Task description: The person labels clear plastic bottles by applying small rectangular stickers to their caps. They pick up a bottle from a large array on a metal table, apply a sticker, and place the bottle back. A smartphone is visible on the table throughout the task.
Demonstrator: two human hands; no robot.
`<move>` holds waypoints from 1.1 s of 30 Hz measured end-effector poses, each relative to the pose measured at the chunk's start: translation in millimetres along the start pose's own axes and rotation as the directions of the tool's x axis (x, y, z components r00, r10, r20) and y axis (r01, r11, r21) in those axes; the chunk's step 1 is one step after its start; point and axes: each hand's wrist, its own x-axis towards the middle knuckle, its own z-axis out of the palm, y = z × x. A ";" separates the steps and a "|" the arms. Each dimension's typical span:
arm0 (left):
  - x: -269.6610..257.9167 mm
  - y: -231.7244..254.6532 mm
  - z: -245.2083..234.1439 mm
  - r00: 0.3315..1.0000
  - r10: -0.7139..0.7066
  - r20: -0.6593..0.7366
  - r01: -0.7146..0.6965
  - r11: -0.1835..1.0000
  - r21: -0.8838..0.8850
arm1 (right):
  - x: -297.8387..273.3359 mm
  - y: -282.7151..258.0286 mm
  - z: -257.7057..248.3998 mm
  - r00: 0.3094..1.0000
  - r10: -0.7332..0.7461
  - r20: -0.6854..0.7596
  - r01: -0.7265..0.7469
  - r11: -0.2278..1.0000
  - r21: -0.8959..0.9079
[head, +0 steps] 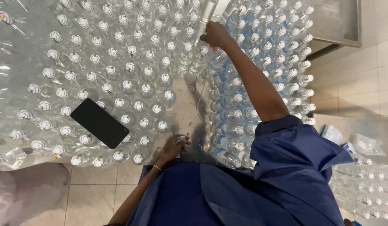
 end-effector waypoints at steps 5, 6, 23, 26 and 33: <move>-3.7 0.6 -2.4 0.999 -0.026 0.038 0.024 0.998 0.051 | -24.0 -5.9 19.2 0.999 0.008 0.031 -0.008 1.000 0.012; -5.8 1.9 -3.3 0.997 -0.024 0.071 0.017 0.995 0.095 | -29.2 -7.0 22.4 0.998 0.019 0.062 -0.020 1.000 0.018; 68.2 115.6 65.5 0.994 0.085 0.068 -0.101 0.954 0.283 | -74.2 -40.4 64.5 0.996 -0.041 0.077 0.025 0.981 0.195; 88.8 130.4 59.4 0.973 0.230 -0.029 -0.214 0.941 0.263 | -58.0 -32.3 70.3 0.992 -0.092 0.082 0.071 0.972 0.223; 111.7 127.0 47.5 0.920 0.333 -0.208 -0.243 0.899 0.365 | -49.0 -24.2 70.3 0.971 -0.117 0.209 0.034 0.931 0.364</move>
